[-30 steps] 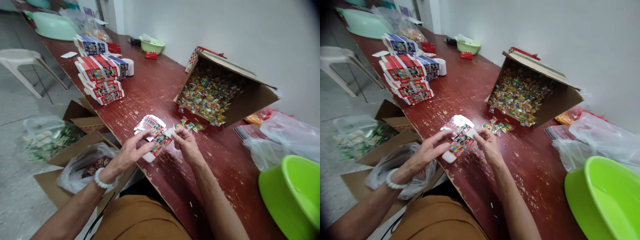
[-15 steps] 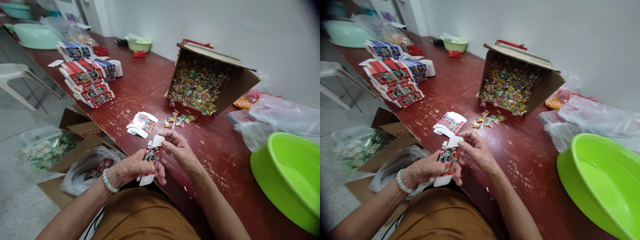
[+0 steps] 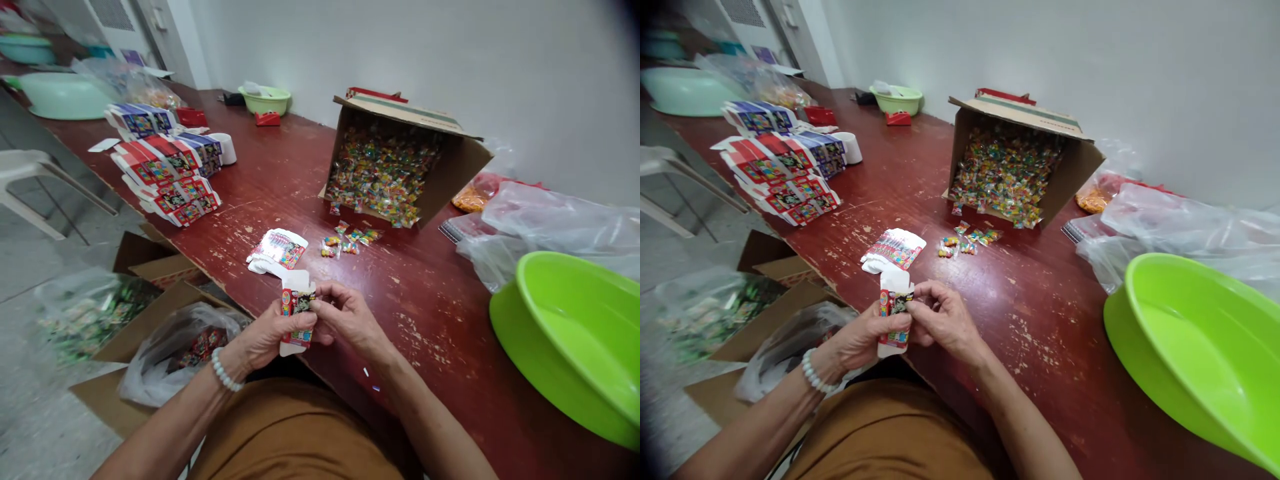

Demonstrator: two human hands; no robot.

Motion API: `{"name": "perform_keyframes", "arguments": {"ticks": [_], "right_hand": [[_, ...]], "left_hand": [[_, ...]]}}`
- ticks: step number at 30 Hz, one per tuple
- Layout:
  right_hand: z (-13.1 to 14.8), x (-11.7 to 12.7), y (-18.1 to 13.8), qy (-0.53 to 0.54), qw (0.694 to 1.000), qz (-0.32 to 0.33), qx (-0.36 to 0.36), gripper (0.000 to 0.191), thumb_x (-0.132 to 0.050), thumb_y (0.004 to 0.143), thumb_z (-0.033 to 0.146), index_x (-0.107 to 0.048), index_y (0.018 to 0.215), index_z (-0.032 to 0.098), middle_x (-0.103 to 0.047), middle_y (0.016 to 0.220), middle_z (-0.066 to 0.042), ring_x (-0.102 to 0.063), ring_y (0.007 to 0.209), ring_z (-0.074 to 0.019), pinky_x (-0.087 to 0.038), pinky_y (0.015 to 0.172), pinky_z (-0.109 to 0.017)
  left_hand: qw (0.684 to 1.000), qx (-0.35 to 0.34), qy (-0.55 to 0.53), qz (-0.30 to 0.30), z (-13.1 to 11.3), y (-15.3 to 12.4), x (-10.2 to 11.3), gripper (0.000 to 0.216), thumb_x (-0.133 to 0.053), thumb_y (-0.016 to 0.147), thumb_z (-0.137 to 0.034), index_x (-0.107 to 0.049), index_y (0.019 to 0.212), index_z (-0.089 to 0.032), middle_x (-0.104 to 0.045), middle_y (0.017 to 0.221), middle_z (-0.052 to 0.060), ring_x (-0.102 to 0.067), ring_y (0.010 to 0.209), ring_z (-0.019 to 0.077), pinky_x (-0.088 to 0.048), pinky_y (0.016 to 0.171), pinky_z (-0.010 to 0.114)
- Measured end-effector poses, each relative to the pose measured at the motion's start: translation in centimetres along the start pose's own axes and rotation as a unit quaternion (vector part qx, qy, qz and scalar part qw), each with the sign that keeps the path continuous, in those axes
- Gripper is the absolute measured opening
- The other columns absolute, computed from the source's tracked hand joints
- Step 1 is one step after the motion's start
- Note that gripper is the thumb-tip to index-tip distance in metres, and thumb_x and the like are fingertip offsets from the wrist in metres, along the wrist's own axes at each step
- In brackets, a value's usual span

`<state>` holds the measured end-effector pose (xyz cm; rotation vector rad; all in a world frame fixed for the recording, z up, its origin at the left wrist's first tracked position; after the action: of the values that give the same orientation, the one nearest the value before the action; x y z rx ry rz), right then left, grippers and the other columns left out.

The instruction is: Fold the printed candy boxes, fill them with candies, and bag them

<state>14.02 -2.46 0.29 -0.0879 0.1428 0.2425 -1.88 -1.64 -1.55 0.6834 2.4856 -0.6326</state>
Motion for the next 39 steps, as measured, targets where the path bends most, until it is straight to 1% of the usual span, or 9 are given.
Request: {"name": "perform_keyframes", "arguments": {"ticks": [3, 8, 14, 18, 24, 30, 33, 35, 39], "right_hand": [[-0.1, 0.4, -0.3, -0.058, 0.997, -0.041, 0.015, 0.023, -0.074, 0.082, 0.038, -0.071, 0.089, 0.017, -0.060, 0.066, 0.002, -0.050, 0.054, -0.0088, -0.042, 0.050, -0.020], [-0.3, 0.4, -1.0, 0.076, 0.993, 0.077, -0.044, 0.032, -0.068, 0.088, 0.046, -0.069, 0.109, 0.021, -0.049, 0.055, 0.007, -0.052, 0.044, -0.0107, -0.049, 0.048, -0.025], [-1.1, -0.2, -1.2, 0.088, 0.996, 0.011, -0.031, 0.036, -0.074, 0.081, 0.050, -0.068, 0.098, 0.019, -0.064, 0.067, 0.001, -0.053, 0.044, -0.0092, -0.047, 0.040, -0.021], [-1.8, -0.6, -1.5, 0.119, 0.991, -0.007, -0.059, 0.036, -0.072, 0.084, 0.051, -0.066, 0.099, 0.019, -0.061, 0.057, 0.003, -0.049, 0.034, -0.0091, -0.038, 0.031, -0.019], [-1.3, 0.1, -1.4, 0.061, 0.997, -0.045, -0.033, 0.031, -0.074, 0.081, 0.047, -0.066, 0.080, 0.017, -0.049, 0.043, 0.007, -0.042, 0.032, -0.0071, -0.031, 0.033, -0.017], [-1.1, 1.3, -0.8, -0.035, 0.991, -0.130, -0.009, 0.027, -0.073, 0.079, 0.043, -0.065, 0.073, 0.018, -0.063, 0.061, 0.001, -0.055, 0.051, -0.0122, -0.044, 0.049, -0.023], [-1.1, 1.3, -1.0, -0.034, 0.989, -0.144, 0.013, 0.024, -0.072, 0.080, 0.039, -0.067, 0.093, 0.019, -0.065, 0.074, 0.001, -0.059, 0.063, -0.0131, -0.049, 0.060, -0.024], [-1.4, 0.9, -1.2, -0.006, 0.987, -0.159, 0.029, 0.035, -0.073, 0.081, 0.036, -0.060, 0.110, 0.022, -0.064, 0.077, 0.003, -0.059, 0.067, -0.0133, -0.050, 0.064, -0.024], [-2.2, -0.4, -1.7, 0.024, 0.981, -0.172, 0.083, 0.034, -0.071, 0.085, 0.036, -0.059, 0.115, 0.026, -0.063, 0.081, 0.002, -0.059, 0.071, -0.0136, -0.049, 0.067, -0.024]], "left_hand": [[1.000, -0.009, 0.025, 0.004, -0.1, 0.0, -0.2, 0.034, -0.089, 0.067, -0.033, -0.074, 0.090, -0.013, -0.077, 0.076, 0.007, -0.072, 0.063, 0.0162, -0.056, 0.059, 0.020], [0.996, 0.026, 0.056, 0.067, -0.6, -0.5, -0.8, 0.030, -0.085, 0.071, -0.035, -0.074, 0.084, -0.010, -0.075, 0.072, 0.009, -0.071, 0.056, 0.0182, -0.058, 0.055, 0.025], [0.999, -0.003, 0.039, 0.012, 0.3, -0.5, -1.4, 0.034, -0.088, 0.064, -0.023, -0.072, 0.093, -0.015, -0.077, 0.075, 0.006, -0.074, 0.065, 0.0195, -0.060, 0.064, 0.027], [0.998, 0.022, 0.053, 0.004, 0.6, -0.8, -1.9, 0.026, -0.083, 0.068, -0.028, -0.070, 0.082, -0.012, -0.074, 0.065, 0.007, -0.071, 0.055, 0.0196, -0.058, 0.051, 0.026], [0.998, 0.050, 0.021, 0.034, 0.9, -0.2, -1.6, 0.032, -0.085, 0.067, -0.030, -0.070, 0.090, -0.013, -0.075, 0.075, 0.007, -0.071, 0.055, 0.0208, -0.057, 0.046, 0.025], [0.994, -0.061, 0.090, -0.023, 1.0, 0.6, -0.8, 0.039, -0.084, 0.073, -0.031, -0.066, 0.103, -0.014, -0.074, 0.095, 0.006, -0.071, 0.087, 0.0187, -0.059, 0.078, 0.027], [0.977, -0.146, 0.109, -0.113, 0.9, -0.1, -1.1, 0.056, -0.083, 0.073, -0.029, -0.053, 0.120, -0.020, -0.073, 0.098, 0.003, -0.072, 0.084, 0.0177, -0.060, 0.075, 0.030], [0.961, -0.189, 0.129, -0.158, 0.9, -0.6, -1.4, 0.065, -0.081, 0.074, -0.028, -0.044, 0.127, -0.024, -0.072, 0.097, 0.002, -0.071, 0.076, 0.0162, -0.060, 0.070, 0.028], [0.947, -0.222, 0.170, -0.158, 1.0, -1.1, -1.4, 0.058, -0.076, 0.079, -0.028, -0.050, 0.130, -0.025, -0.070, 0.118, 0.007, -0.070, 0.096, 0.0184, -0.058, 0.080, 0.028]]}}
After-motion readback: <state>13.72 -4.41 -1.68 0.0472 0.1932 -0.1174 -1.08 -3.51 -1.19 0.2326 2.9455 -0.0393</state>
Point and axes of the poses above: each hand's wrist, its own y-axis towards the middle knuckle, its own x-axis out of the back of the hand, z = x × y, the point moved 1 cm from there along y, towards the middle knuckle
